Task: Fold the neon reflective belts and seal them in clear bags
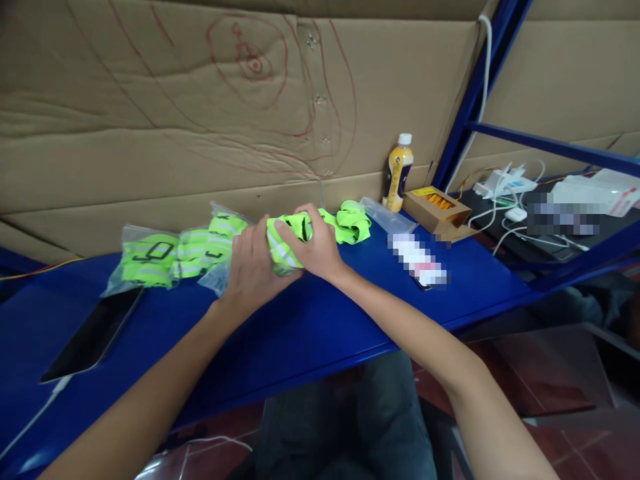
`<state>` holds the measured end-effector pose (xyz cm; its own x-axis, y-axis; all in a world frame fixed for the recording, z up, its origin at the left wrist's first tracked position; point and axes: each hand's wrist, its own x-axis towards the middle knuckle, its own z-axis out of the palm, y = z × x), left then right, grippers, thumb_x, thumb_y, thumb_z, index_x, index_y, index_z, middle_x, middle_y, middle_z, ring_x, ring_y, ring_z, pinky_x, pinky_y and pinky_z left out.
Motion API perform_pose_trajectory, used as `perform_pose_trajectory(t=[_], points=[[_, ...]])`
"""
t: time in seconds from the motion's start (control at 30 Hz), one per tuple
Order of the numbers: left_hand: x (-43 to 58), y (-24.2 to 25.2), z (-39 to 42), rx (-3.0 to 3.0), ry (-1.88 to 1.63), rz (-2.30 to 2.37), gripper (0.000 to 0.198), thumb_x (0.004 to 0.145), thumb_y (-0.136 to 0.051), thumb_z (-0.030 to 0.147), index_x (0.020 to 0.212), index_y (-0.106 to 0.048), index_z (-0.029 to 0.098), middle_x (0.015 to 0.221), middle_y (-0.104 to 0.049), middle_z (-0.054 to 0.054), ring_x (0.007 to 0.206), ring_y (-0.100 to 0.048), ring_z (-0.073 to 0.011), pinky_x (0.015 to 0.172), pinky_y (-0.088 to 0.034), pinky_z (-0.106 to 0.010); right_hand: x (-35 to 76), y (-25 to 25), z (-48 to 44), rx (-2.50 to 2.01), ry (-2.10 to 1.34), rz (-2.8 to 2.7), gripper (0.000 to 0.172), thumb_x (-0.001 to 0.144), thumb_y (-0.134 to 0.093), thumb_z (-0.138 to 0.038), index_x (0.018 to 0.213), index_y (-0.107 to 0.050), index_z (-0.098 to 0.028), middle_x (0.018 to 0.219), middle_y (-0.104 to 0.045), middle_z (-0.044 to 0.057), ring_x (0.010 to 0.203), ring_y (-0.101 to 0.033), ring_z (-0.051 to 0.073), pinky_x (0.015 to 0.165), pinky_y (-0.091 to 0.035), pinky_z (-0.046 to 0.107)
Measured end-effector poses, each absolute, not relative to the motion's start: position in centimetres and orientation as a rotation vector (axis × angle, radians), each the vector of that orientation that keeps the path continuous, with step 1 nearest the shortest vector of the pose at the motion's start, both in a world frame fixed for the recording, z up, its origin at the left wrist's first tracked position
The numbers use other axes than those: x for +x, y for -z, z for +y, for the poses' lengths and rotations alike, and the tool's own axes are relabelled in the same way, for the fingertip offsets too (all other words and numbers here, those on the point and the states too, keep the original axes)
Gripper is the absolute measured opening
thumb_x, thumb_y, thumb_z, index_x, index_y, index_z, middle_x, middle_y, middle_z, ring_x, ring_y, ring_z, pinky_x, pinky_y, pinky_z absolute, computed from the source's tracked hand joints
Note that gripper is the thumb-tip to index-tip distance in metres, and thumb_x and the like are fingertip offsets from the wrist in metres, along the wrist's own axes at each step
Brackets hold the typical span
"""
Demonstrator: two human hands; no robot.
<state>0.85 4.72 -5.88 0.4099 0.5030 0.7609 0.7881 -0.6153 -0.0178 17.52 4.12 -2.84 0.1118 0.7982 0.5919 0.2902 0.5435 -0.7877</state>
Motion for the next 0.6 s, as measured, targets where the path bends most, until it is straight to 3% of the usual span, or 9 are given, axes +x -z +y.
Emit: perform_pose_trajectory(t=[0.13, 0.2, 0.4, 0.53, 0.6], points=[[-0.5, 6.0, 5.0, -2.371, 1.019, -1.130, 0.117, 0.085, -0.077, 0.059, 0.171, -0.021, 0.002, 0.132, -0.064, -0.029, 0.119, -0.064, -0.0467, 0.102, -0.051, -0.058, 19.1, 3.4, 4.1, -0.859, -0.607, -1.835, 0.071, 0.075, -0.087, -0.056, 0.126, -0.050, -0.023, 0.104, -0.063, 0.001, 0.086, -0.057, 0.018, 0.078, -0.047, 0.031], [-0.9, 6.0, 5.2, -2.417, 1.023, -1.137, 0.119, 0.083, -0.079, 0.058, 0.171, -0.021, 0.002, 0.128, -0.064, -0.027, 0.116, -0.064, -0.0463, 0.101, -0.052, -0.058, 19.9, 3.3, 4.3, -0.810, -0.657, -1.952, 0.078, 0.074, -0.089, -0.051, 0.133, -0.047, -0.022, 0.113, -0.063, 0.004, 0.095, -0.060, 0.021, 0.084, -0.050, 0.033], [-1.0, 5.4, 5.0, -2.435, 0.972, -1.129, 0.126, 0.079, -0.084, 0.058, 0.172, -0.018, 0.005, 0.139, -0.060, -0.029, 0.124, -0.061, -0.0484, 0.106, -0.049, -0.061, 20.4, 2.9, 5.0, -0.744, -0.606, -1.931, 0.062, 0.084, -0.083, -0.053, 0.129, -0.055, -0.021, 0.120, -0.068, 0.008, 0.110, -0.063, 0.025, 0.096, -0.051, 0.038], [-0.9, 4.6, 4.8, -2.326, 1.050, -1.248, 0.130, 0.072, -0.087, 0.064, 0.168, -0.026, 0.003, 0.141, -0.061, -0.031, 0.128, -0.060, -0.0512, 0.108, -0.046, -0.063, 20.1, 2.7, 5.1, -0.732, -0.554, -1.841, 0.056, 0.086, -0.081, -0.053, 0.125, -0.058, -0.020, 0.120, -0.070, 0.007, 0.108, -0.066, 0.024, 0.097, -0.052, 0.038], [-0.8, 4.1, 4.7, -2.305, 1.137, -1.366, 0.122, 0.066, -0.090, 0.065, 0.161, -0.039, 0.006, 0.137, -0.065, -0.028, 0.126, -0.062, -0.0508, 0.108, -0.047, -0.062, 20.3, 2.5, 5.1, -0.702, -0.582, -1.812, 0.056, 0.085, -0.082, -0.055, 0.123, -0.059, -0.020, 0.118, -0.070, 0.007, 0.108, -0.066, 0.024, 0.097, -0.052, 0.038]])
